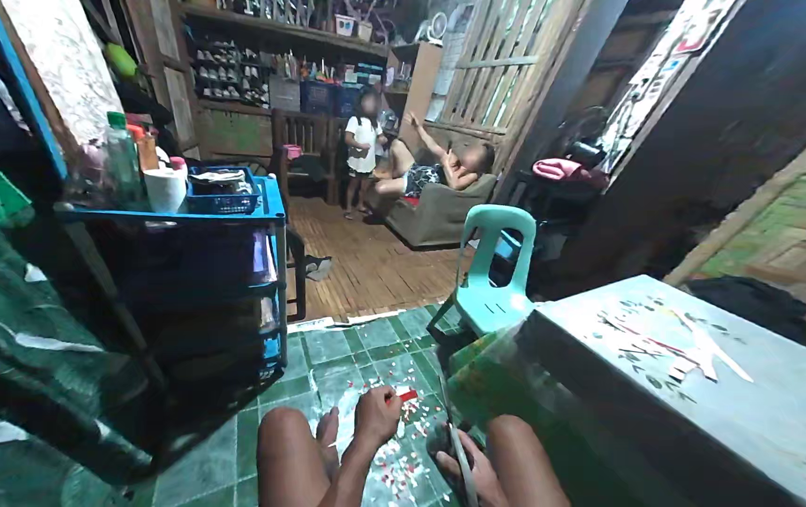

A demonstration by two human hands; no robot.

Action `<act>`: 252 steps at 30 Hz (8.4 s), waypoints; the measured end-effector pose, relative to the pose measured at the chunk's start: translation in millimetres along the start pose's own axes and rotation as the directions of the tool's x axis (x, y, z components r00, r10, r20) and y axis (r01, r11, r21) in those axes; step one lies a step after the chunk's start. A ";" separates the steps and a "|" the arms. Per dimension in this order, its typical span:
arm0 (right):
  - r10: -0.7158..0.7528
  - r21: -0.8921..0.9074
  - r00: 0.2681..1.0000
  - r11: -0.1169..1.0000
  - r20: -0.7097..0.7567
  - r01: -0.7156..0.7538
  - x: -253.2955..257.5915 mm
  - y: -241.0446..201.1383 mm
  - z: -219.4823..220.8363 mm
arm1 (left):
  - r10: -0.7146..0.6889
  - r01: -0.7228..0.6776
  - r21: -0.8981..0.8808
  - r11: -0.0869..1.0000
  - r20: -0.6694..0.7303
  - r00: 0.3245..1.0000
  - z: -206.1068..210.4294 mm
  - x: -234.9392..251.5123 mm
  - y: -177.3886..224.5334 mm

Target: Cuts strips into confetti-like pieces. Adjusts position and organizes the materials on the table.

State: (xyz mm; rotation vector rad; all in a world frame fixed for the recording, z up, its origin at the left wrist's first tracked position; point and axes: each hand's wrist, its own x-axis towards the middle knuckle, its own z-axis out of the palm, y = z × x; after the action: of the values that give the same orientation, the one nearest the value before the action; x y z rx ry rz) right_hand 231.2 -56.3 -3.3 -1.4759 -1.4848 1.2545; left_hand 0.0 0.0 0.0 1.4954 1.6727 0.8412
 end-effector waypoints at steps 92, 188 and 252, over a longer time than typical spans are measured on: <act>0.085 0.103 0.982 0.989 0.166 -0.103 1.6 1.6 7.7 | 0.168 -0.166 -0.030 0.986 0.078 0.983 11.4 5.6 -6.1; 0.048 0.052 0.969 0.997 0.243 -0.062 7.4 15.7 21.0 | 0.142 -0.137 -0.361 0.922 -0.013 0.990 17.9 10.3 -11.4; 0.081 0.103 0.976 0.989 0.203 -0.104 2.9 17.7 26.7 | 0.053 -0.030 -0.372 0.928 0.054 0.997 8.3 7.0 -12.6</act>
State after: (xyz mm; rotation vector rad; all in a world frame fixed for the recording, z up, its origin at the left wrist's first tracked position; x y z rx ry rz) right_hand 211.4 -59.7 -28.3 -1.3917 -1.4579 1.5554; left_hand 0.1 5.6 -15.7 1.2817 1.3474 1.0563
